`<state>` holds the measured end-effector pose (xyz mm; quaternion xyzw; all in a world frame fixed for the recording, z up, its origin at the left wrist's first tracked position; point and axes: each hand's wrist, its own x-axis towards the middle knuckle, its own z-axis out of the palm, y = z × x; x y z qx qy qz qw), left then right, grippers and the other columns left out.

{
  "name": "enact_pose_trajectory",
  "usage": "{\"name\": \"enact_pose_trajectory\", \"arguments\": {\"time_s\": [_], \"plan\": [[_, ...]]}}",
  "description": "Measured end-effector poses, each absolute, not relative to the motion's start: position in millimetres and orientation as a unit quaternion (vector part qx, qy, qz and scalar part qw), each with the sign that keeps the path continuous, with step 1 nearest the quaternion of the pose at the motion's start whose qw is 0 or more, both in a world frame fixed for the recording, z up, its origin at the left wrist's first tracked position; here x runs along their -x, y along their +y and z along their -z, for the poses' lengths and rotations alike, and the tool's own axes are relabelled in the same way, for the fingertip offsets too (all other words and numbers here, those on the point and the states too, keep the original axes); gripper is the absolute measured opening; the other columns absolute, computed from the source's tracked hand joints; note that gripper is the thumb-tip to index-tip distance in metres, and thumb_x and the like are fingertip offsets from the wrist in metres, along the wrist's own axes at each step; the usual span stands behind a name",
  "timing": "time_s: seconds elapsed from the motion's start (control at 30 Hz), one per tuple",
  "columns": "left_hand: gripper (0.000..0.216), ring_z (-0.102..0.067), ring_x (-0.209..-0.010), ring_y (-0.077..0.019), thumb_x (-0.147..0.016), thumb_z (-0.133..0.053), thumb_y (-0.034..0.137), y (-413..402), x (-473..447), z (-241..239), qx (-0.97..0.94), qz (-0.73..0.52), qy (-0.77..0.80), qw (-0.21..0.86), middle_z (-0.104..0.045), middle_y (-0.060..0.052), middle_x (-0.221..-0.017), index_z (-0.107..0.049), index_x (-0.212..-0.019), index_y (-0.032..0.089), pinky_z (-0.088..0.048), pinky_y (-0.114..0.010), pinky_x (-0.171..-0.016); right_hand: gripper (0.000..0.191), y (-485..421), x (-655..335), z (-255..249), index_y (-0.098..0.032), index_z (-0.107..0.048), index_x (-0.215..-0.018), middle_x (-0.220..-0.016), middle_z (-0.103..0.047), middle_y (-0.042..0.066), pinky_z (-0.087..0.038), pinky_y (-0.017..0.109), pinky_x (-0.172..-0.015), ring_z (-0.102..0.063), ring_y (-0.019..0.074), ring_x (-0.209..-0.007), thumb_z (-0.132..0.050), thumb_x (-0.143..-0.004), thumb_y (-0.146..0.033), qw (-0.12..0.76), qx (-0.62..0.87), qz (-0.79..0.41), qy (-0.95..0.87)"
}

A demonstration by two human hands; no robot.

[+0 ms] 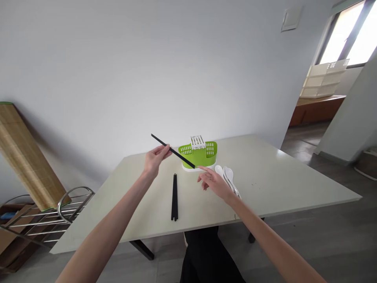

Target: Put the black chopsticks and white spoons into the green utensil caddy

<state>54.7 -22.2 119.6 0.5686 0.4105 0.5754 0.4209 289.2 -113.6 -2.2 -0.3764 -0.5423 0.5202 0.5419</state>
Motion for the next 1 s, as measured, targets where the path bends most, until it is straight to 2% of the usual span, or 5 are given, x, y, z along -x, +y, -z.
{"name": "enact_pose_trajectory", "arguments": {"time_s": [0.13,0.33,0.57,0.8,1.0], "plan": [[0.049,-0.079,-0.095,-0.0273,-0.066,-0.095,0.050,27,-59,-144,-0.577,-0.616,0.432,0.320,-0.082,-0.012,-0.098,-0.077,-0.092,0.012,-0.061,-0.049,-0.104,0.070,-110,-349,16,-0.020,-0.059,-0.138,-0.095,-0.071,0.004,-0.053,0.033,-0.067,-0.060,0.0142,-0.066,-0.071,-0.087,-0.066,0.597,0.435,-0.458,-0.495],[0.041,-0.079,-0.084,-0.0241,-0.074,-0.089,0.045,89,-82,-143,-0.640,-0.560,0.466,0.243,-0.082,-0.012,-0.095,-0.079,-0.095,0.011,-0.064,-0.043,-0.094,0.069,-115,-416,56,-0.019,-0.063,-0.128,-0.090,-0.072,0.002,-0.050,0.030,-0.065,-0.057,0.0135,-0.065,-0.079,-0.079,-0.065,0.664,0.511,-0.401,-0.370],[0.027,-0.079,-0.082,-0.0244,-0.077,-0.086,0.033,120,-119,-114,-0.697,-0.476,0.472,0.254,-0.082,-0.011,-0.092,-0.081,-0.095,0.013,-0.065,-0.042,-0.088,0.063,-123,-422,80,-0.018,-0.062,-0.125,-0.085,-0.071,0.003,-0.052,0.032,-0.067,-0.061,0.0166,-0.068,-0.071,-0.084,-0.065,0.635,0.565,-0.380,-0.366],[0.025,-0.078,-0.090,-0.0263,-0.076,-0.087,0.038,141,-125,-88,-0.729,-0.429,0.483,0.225,-0.083,-0.008,-0.091,-0.081,-0.091,0.019,-0.061,-0.040,-0.092,0.055,-132,-412,90,-0.021,-0.060,-0.131,-0.091,-0.073,0.005,-0.056,0.033,-0.075,-0.067,0.0191,-0.075,-0.060,-0.095,-0.063,0.548,0.601,-0.374,-0.446],[0.020,-0.075,-0.097,-0.0264,-0.082,-0.080,0.040,148,-122,-74,-0.759,-0.388,0.490,0.183,-0.083,-0.006,-0.094,-0.082,-0.093,0.022,-0.056,-0.039,-0.094,0.052,-139,-409,88,-0.023,-0.061,-0.131,-0.091,-0.074,0.006,-0.059,0.033,-0.074,-0.070,0.0204,-0.077,-0.058,-0.097,-0.062,0.542,0.611,-0.363,-0.447]]}}
